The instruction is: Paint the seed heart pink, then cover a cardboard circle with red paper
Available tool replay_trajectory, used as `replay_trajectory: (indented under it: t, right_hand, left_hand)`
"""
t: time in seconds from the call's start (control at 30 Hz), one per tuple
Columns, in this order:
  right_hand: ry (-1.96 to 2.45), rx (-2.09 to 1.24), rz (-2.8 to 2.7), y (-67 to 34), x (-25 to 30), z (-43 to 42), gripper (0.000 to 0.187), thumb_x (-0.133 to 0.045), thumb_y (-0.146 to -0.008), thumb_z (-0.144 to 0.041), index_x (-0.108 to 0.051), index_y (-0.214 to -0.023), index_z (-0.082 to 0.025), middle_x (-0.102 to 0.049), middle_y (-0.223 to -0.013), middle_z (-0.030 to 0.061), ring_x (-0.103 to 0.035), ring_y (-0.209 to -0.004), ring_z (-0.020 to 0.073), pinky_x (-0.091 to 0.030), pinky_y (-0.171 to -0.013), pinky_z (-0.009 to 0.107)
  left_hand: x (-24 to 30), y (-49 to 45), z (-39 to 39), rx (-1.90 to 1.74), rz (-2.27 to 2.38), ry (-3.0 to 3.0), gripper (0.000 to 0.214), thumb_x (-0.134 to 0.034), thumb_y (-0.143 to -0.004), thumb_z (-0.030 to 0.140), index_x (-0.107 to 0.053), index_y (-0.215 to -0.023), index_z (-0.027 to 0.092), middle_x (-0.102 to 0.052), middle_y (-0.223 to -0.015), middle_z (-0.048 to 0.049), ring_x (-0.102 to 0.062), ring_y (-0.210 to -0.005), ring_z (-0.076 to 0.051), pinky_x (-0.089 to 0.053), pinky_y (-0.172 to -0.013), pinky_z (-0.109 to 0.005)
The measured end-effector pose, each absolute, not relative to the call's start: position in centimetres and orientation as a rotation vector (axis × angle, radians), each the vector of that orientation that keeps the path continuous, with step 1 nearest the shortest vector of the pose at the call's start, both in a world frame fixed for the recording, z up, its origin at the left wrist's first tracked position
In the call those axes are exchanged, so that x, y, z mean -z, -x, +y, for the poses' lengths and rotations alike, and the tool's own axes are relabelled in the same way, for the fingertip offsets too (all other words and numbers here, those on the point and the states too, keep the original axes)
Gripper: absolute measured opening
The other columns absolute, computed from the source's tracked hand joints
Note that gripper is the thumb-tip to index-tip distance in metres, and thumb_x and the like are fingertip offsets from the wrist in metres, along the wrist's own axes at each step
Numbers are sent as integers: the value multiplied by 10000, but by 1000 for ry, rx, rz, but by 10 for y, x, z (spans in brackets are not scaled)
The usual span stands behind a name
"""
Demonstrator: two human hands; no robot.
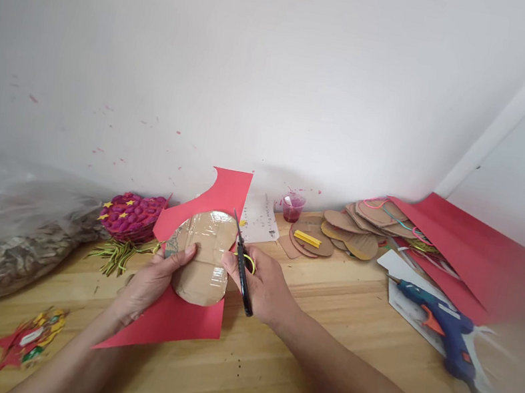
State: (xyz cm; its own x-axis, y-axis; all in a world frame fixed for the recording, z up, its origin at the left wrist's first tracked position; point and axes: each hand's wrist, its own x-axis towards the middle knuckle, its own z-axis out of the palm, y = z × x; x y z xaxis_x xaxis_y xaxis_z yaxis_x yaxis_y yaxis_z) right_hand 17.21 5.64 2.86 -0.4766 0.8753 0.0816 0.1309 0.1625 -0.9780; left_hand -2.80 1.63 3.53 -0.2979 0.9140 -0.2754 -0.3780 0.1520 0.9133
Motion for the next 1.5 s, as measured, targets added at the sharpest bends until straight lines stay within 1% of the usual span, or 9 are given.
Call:
replay_trajectory:
  t: [0.27,0.47,0.57,0.7,0.8,0.93,1.17,1.33,1.5]
  right_hand:
    - [980,-1342,-1752,-173,-24,58,430,-552,-934,-608,-471,-751,-227,-502,-681,-38,-491,-643,141,-380,-590,272]
    - [969,-1316,-1748,-173,-25,57,427,-564,-930,-602,-457,-756,-228,-464,-702,-42,-448,-651,131,-360,-594,267]
    - [977,-1326,-1757,-173,-26,58,422,-552,-933,-610,-474,-774,-226,-485,-720,-35,-475,-679,141,-375,-611,270]
    - [984,-1341,-1766,-174,-27,59,421,-556,-925,-618,-500,-788,-224,-514,-725,-30,-493,-690,150,-389,-622,273]
    - [993,-1338,-1760,-175,-26,60,409,-568,-921,-611,-530,-796,-223,-531,-718,-27,-506,-682,153,-399,-614,274]
    - [1012,-1290,-1761,-175,-27,59,413,-569,-924,-605,-525,-767,-225,-541,-679,-29,-513,-649,150,-394,-584,273]
    - [1005,-1280,-1745,-174,-29,58,431,-588,-906,-617,-500,-724,-237,-494,-575,-46,-470,-555,142,-342,-521,275]
    - [1017,-1297,-1747,-174,-26,60,417,-597,-909,-591,-476,-715,-242,-475,-551,-52,-469,-544,144,-339,-515,278]
    - [1004,-1331,-1730,-174,-26,61,434,-618,-895,-570,-432,-679,-244,-410,-546,-62,-415,-506,128,-312,-490,283]
  left_hand:
    - [-39,23,16,-1446,1279,-579,564,-912,-653,328,-657,-1138,191,-796,-1031,-62,-759,-976,-246,-595,-930,-348]
    - [-37,25,15,-1459,1273,-598,581,-910,-655,347,-651,-1153,195,-792,-1056,-60,-750,-1021,-254,-580,-973,-367]
    - [-37,28,14,-1446,1317,-579,601,-913,-661,348,-637,-1172,193,-784,-1104,-73,-742,-1050,-255,-584,-961,-358]
    - [-37,28,15,-1441,1287,-576,597,-921,-645,360,-645,-1148,194,-787,-1090,-67,-749,-1022,-251,-594,-934,-351]
    - [-36,26,16,-1446,1245,-588,592,-926,-630,364,-652,-1126,194,-790,-1081,-63,-752,-1013,-252,-595,-932,-349]
    - [-36,25,15,-1443,1273,-589,619,-918,-642,369,-633,-1165,200,-781,-1132,-70,-741,-1057,-263,-599,-929,-361]
    - [-38,22,15,-1457,1253,-587,644,-923,-622,355,-640,-1179,197,-783,-1119,-69,-744,-1046,-278,-598,-946,-393]
    - [-41,23,16,-1439,1281,-572,599,-918,-637,343,-644,-1147,187,-786,-1101,-78,-750,-1023,-271,-609,-906,-372]
    - [-38,30,15,-1416,1293,-646,607,-910,-655,406,-647,-1155,183,-781,-1121,-83,-745,-1037,-265,-613,-880,-347]
